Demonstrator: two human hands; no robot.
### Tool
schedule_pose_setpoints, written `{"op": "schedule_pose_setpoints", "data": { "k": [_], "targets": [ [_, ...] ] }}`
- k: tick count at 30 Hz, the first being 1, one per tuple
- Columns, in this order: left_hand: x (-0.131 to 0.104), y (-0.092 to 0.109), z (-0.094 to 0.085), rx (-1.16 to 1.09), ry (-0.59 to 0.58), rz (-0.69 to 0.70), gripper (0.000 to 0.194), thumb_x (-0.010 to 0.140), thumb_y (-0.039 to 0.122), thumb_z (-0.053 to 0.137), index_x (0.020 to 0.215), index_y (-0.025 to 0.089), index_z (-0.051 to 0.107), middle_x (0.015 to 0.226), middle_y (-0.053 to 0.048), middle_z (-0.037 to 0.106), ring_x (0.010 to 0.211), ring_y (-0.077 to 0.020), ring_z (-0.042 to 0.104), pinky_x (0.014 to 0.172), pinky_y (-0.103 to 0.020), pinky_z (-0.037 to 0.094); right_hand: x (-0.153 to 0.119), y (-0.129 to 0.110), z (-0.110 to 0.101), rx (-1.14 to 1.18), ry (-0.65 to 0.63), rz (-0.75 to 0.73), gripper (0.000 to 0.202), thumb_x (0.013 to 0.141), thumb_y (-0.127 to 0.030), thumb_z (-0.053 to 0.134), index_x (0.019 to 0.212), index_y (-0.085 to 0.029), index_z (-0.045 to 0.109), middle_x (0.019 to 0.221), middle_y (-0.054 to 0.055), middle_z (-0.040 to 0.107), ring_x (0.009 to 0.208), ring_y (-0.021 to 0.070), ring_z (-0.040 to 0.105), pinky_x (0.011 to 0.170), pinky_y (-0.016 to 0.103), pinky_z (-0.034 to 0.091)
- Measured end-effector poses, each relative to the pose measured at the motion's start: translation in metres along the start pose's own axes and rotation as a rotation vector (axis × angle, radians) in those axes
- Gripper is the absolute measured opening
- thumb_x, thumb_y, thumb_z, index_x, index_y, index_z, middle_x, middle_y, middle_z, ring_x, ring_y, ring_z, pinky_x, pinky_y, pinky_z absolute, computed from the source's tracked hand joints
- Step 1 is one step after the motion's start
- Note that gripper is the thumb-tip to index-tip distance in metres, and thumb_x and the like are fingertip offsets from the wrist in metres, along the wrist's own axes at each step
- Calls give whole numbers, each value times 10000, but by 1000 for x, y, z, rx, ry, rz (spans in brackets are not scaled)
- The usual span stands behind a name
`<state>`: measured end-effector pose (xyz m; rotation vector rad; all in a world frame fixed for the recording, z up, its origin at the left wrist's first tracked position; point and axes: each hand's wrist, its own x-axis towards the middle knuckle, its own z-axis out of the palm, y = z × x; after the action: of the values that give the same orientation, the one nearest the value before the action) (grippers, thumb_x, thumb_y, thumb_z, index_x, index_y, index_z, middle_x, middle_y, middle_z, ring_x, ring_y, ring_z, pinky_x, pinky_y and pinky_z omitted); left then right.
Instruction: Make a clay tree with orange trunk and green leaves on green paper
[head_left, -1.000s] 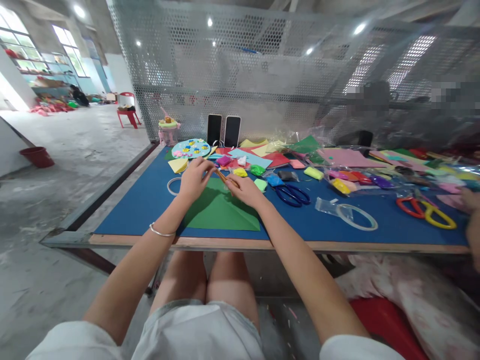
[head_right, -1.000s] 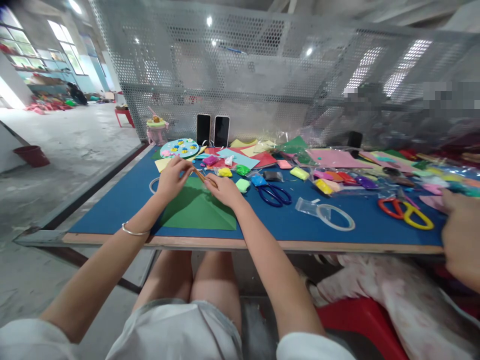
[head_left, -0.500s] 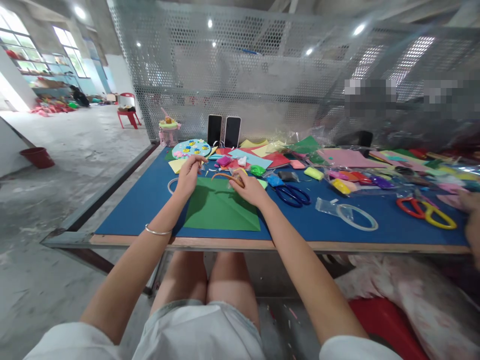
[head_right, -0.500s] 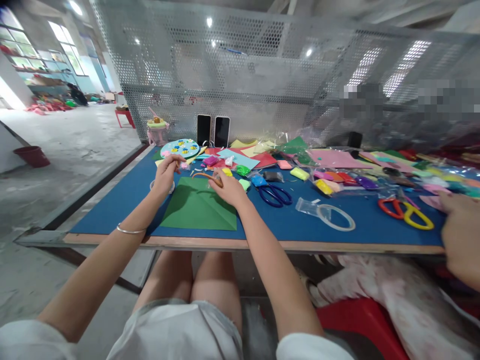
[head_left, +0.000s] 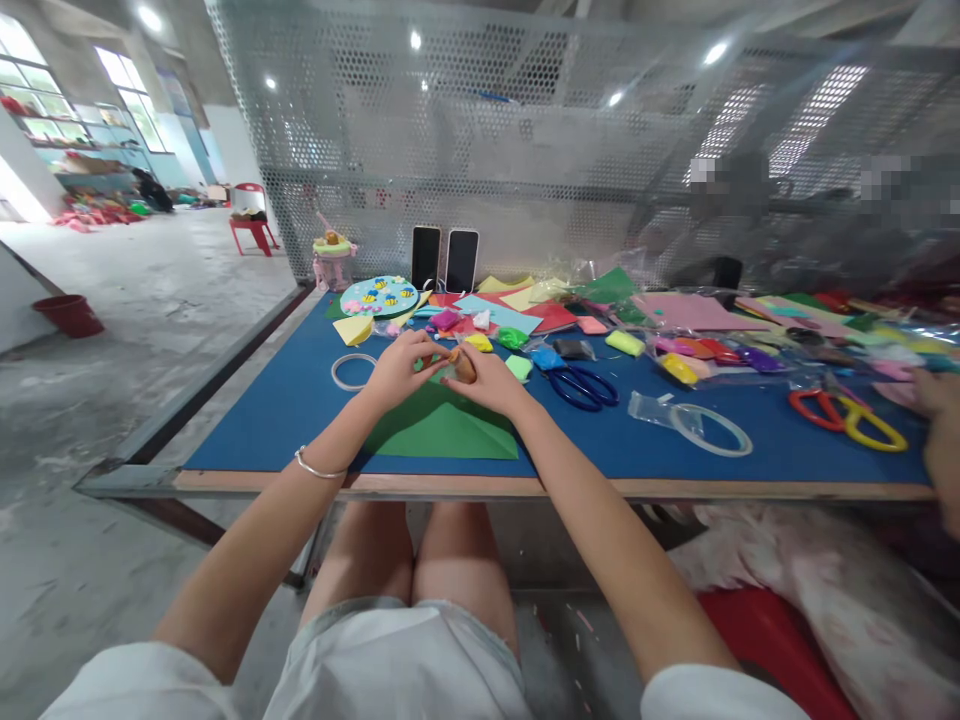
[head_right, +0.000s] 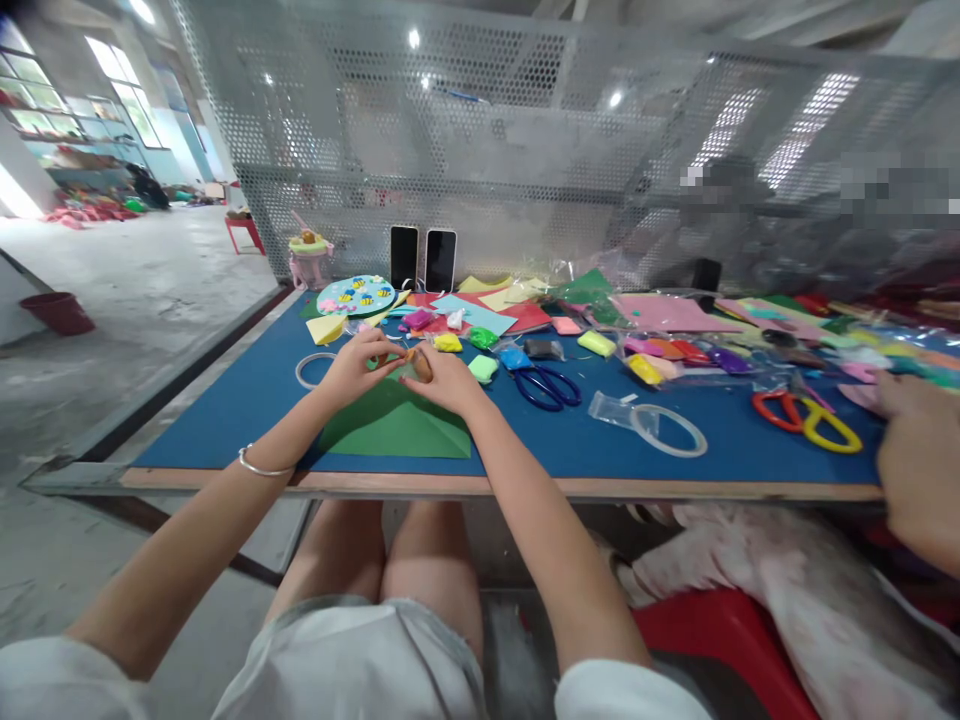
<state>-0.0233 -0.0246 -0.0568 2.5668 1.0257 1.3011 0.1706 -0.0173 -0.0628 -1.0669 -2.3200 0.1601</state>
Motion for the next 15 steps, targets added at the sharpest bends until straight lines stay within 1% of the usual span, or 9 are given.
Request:
{"op": "schedule_pose_setpoints", "data": {
  "k": [2,4,7,9,11,13,15],
  "targets": [
    [0,-1,0,13,-14,-9,156,862,280,564,909,197,688,717,-20,517,721,-172,490,672,-289,378,0,-3,-1,-10,-11,-22,362,792,-437,611,1043,-195,512,827,55,641,745,245,621,600,283,402],
    [0,-2,1,24,-32,-26,169,865,282,552,891,191,692,700,-21,527,704,-172,494,647,-285,375,-1,-6,-2,-17,-18,-36,358,793,-452,608,1027,-196,518,850,64,645,765,254,622,613,288,401],
    [-1,-3,3,24,-82,-39,195,859,275,538,786,187,695,654,-12,538,661,-162,498,606,-272,365,-2,-10,-4,-18,-23,-41,366,792,-447,612,1053,-210,517,914,73,653,807,265,627,636,293,401],
    [-1,-3,5,13,-108,-38,191,832,266,565,709,191,690,619,1,526,621,-147,491,574,-258,357,-3,-10,-3,-7,-29,-39,390,774,-436,635,1076,-221,513,930,69,655,816,267,629,637,294,402],
    [-1,-3,5,10,-75,-53,152,801,266,606,697,191,686,607,11,498,592,-136,472,554,-251,347,-2,-10,-2,15,-33,-32,417,761,-443,650,1088,-224,513,952,75,656,830,271,628,645,299,408],
    [0,-1,3,18,17,-79,100,779,280,643,776,190,686,625,17,464,602,-138,452,564,-255,346,-1,-8,0,47,-23,-18,425,777,-464,629,1099,-214,510,983,91,653,861,276,623,668,313,420],
    [2,0,1,18,97,-83,139,776,290,660,875,195,679,659,19,445,625,-141,441,596,-264,360,1,-7,1,90,-11,-5,422,805,-485,590,1106,-204,501,998,100,649,871,270,619,688,325,432]
  ]
}}
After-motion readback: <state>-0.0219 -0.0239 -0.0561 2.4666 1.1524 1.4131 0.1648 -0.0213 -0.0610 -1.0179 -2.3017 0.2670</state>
